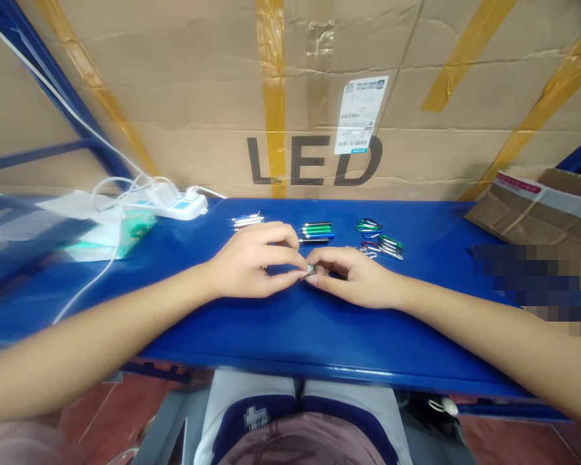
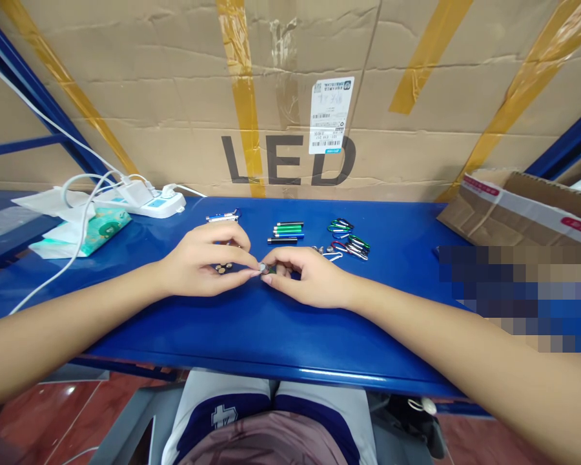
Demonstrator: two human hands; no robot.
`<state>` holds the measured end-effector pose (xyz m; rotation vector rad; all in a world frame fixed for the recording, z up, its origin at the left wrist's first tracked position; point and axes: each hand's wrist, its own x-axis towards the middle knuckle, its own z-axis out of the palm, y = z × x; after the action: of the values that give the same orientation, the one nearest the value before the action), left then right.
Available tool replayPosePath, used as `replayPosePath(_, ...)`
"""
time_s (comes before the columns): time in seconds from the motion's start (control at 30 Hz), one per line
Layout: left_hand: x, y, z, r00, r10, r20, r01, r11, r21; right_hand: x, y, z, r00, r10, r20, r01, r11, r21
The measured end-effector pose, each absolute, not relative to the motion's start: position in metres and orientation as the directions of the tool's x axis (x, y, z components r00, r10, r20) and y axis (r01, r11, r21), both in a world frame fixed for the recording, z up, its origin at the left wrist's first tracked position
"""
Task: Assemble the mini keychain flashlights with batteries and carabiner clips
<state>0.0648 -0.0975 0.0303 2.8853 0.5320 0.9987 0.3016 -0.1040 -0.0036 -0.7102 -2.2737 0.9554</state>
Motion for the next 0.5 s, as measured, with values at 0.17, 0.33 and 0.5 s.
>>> replayPosePath(0.17,0.063,-0.101,0.039,0.672,0.368,0.643,0.291,-0.929,0.228,0.301,-0.105,-0.003,-0.691,0.663,0.288,0.242,0.587,-0.772)
replayPosePath(0.33,0.044,-0.079,0.05,0.71,0.556,0.432,0.484,-0.831,0.275,0.302,-0.107,-0.003,-0.688,0.685,0.24,0.265,0.544,-0.796)
replayPosePath(0.5,0.021,-0.043,0.041,0.621,0.741,0.257,0.709,-0.67,0.219,0.303,-0.108,-0.002,-0.684,0.688,0.243,0.281,0.555,-0.783)
